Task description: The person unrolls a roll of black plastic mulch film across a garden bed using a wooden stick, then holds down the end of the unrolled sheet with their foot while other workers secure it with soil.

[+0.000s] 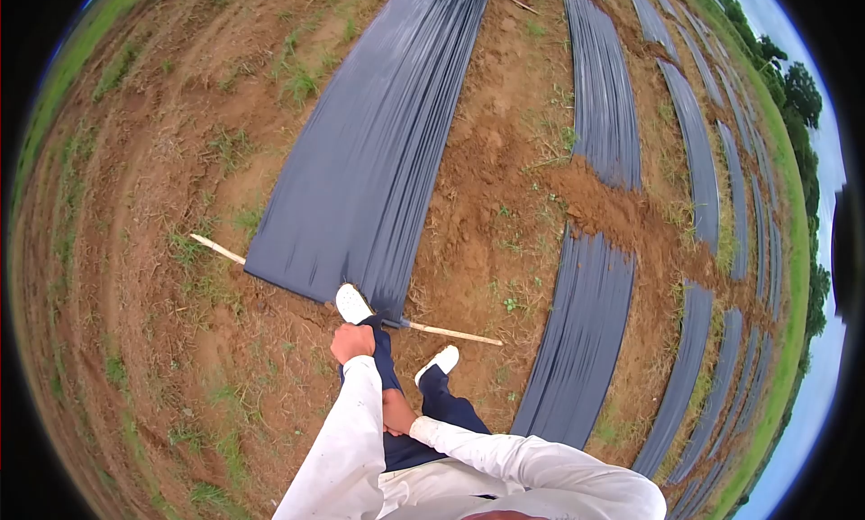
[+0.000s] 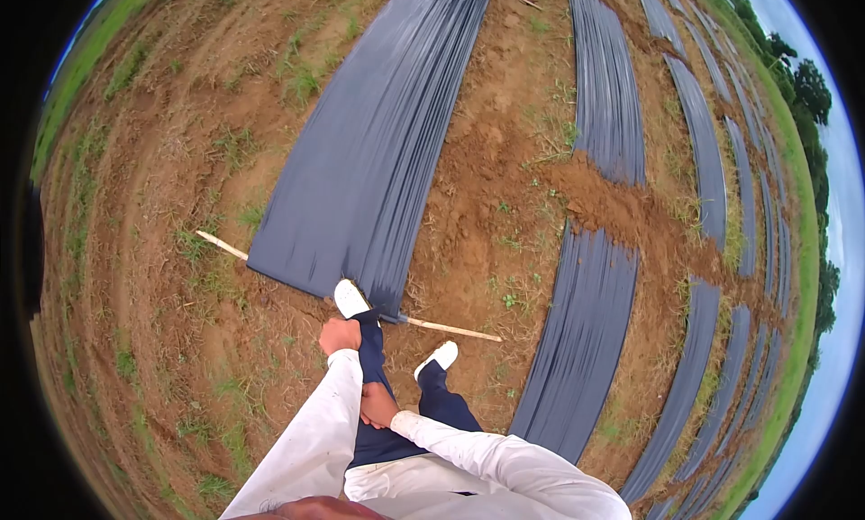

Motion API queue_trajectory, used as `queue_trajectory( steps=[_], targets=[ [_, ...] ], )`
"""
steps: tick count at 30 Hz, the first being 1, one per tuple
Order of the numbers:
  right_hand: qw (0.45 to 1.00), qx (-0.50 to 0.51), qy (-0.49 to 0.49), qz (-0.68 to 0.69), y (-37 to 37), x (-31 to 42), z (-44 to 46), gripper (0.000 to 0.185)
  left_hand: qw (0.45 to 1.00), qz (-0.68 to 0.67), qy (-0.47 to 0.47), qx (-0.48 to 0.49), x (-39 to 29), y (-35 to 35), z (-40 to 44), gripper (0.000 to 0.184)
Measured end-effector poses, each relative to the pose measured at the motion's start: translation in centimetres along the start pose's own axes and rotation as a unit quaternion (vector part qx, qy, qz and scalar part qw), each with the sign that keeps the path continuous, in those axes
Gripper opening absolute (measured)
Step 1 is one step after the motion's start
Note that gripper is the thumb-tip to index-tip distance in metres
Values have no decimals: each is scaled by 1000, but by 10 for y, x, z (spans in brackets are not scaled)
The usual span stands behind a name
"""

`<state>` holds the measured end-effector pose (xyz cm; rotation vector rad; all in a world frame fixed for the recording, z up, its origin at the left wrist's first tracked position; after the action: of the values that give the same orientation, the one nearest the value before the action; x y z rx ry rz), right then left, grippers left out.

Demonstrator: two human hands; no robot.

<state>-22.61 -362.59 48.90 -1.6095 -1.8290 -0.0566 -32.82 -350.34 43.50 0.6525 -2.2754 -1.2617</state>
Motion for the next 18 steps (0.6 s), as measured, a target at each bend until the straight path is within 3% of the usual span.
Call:
queue_trajectory(
  steps=[18],
  targets=[
    [1000,5,14,8,0,1,-5,31,999,13,-1,-31,0,-7,-2,29]
  ],
)
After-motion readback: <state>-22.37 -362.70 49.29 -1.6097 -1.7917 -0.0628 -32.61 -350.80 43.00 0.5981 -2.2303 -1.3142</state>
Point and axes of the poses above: each hand's wrist, its own z-axis towards the middle knuckle, its own y-axis out of the back of the hand, x = y × z, the point moved 1 cm from there along z, towards the middle knuckle, and after that the axes turned 13 degrees about z, right-handed, at the moved point
